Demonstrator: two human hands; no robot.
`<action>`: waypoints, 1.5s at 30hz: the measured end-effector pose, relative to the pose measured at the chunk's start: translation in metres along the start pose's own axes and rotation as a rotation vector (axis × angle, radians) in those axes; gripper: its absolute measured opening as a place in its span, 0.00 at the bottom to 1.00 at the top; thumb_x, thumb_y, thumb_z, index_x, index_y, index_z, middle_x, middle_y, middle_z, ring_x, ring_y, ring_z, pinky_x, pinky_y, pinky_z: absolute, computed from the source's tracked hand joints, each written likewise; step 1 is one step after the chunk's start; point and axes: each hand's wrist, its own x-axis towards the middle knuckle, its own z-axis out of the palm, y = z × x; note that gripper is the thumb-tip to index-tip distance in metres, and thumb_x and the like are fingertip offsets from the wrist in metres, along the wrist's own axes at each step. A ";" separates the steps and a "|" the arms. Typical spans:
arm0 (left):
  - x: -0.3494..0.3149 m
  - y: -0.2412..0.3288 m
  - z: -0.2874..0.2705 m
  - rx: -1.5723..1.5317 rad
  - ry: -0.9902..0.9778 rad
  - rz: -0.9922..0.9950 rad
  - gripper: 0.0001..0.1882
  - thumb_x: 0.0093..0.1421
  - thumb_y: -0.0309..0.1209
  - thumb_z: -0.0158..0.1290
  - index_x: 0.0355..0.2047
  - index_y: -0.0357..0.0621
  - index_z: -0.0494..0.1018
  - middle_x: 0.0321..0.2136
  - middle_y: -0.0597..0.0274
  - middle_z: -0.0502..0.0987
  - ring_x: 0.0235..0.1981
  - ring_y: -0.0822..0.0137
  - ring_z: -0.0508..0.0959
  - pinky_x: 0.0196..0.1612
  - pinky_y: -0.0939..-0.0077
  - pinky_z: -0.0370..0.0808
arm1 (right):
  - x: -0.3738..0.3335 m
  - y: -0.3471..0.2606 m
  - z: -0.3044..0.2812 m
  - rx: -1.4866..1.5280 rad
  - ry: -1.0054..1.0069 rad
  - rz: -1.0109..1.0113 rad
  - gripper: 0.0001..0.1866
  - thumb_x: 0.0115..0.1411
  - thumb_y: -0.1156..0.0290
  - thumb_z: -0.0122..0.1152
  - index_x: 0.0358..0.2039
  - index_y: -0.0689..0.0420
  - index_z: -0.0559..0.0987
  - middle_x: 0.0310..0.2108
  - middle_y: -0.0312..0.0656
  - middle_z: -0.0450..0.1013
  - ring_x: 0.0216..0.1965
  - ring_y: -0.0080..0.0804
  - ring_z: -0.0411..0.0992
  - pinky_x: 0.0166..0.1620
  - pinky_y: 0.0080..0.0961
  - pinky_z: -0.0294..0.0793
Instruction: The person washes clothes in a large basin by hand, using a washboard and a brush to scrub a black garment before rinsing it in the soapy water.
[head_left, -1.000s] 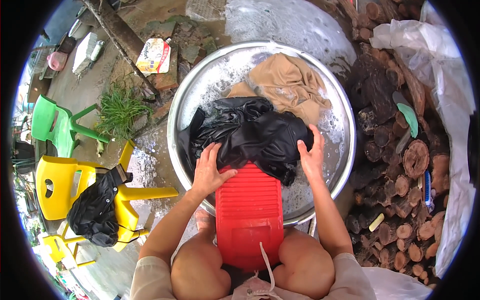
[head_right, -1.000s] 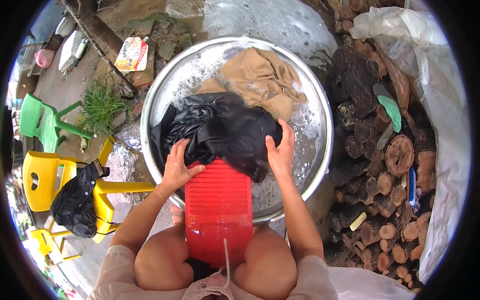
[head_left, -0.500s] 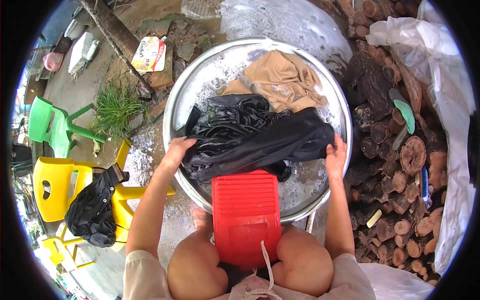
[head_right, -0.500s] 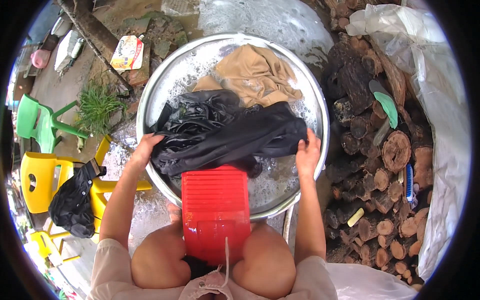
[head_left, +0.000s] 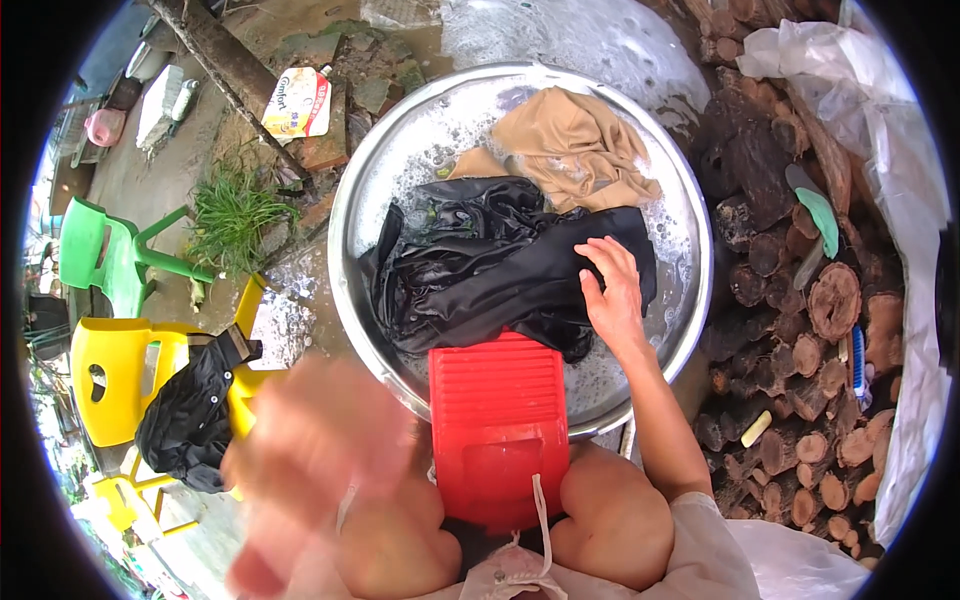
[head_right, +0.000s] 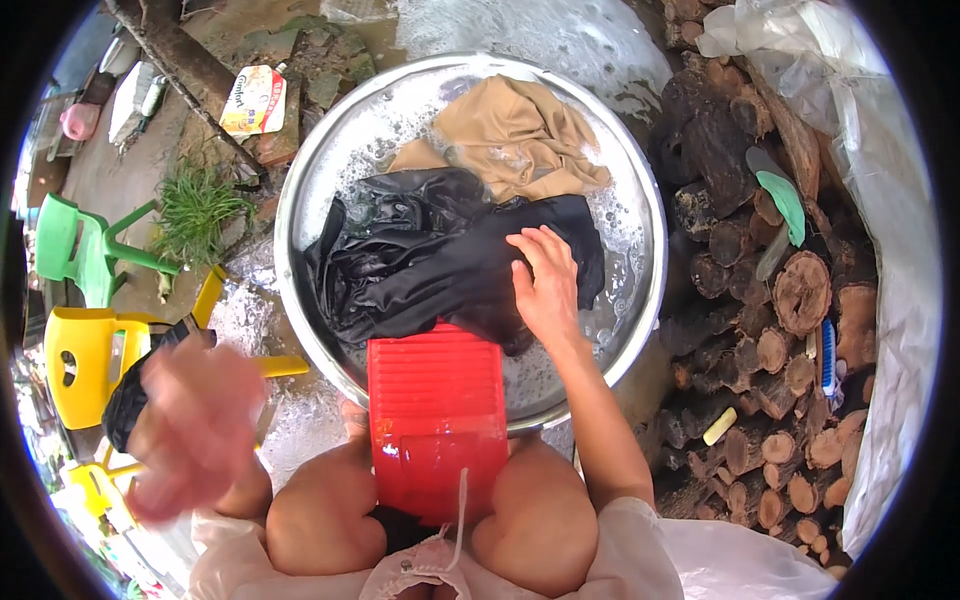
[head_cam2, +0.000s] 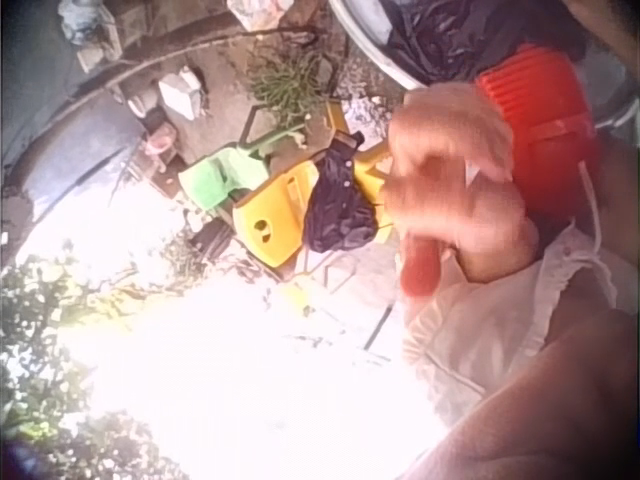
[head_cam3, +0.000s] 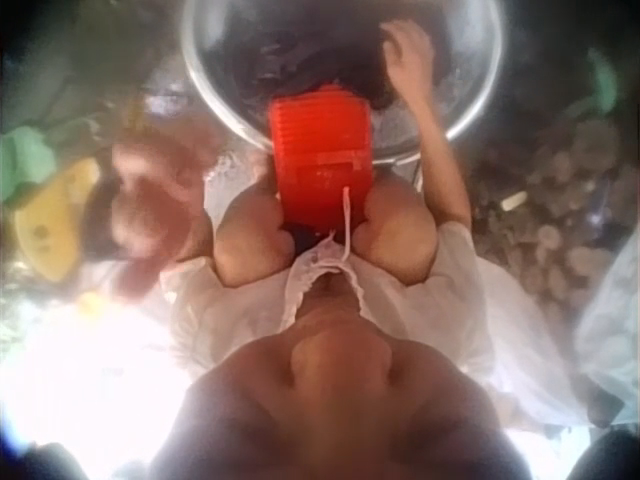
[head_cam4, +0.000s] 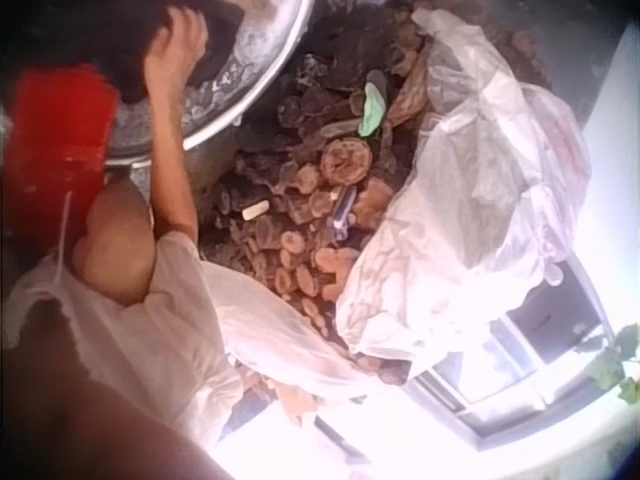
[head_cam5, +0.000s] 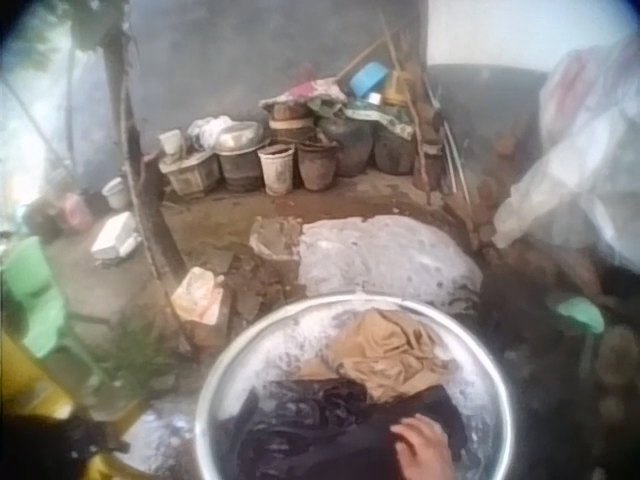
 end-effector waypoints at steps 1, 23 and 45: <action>0.005 0.014 0.002 -0.040 -0.058 0.052 0.17 0.54 0.40 0.51 0.38 0.44 0.64 0.39 0.56 0.66 0.42 0.60 0.65 0.45 0.64 0.62 | 0.002 0.000 0.003 0.044 0.013 0.028 0.17 0.54 0.78 0.54 0.46 0.54 0.75 0.49 0.43 0.69 0.57 0.45 0.62 0.58 0.39 0.59; -0.150 -0.231 -0.075 0.503 0.563 -1.210 0.36 0.55 0.32 0.56 0.60 0.35 0.55 0.39 0.43 0.75 0.43 0.56 0.75 0.49 0.65 0.70 | -0.059 0.053 -0.047 -0.383 0.005 0.210 0.13 0.47 0.81 0.58 0.34 0.52 0.74 0.38 0.41 0.70 0.42 0.44 0.67 0.45 0.39 0.65; -0.098 -0.136 -0.026 0.684 -0.314 -0.564 0.15 0.60 0.40 0.53 0.29 0.42 0.66 0.22 0.53 0.68 0.26 0.49 0.73 0.31 0.59 0.72 | -0.046 -0.042 -0.066 0.714 0.204 0.291 0.11 0.66 0.68 0.45 0.40 0.62 0.71 0.31 0.33 0.68 0.34 0.18 0.64 0.41 0.17 0.65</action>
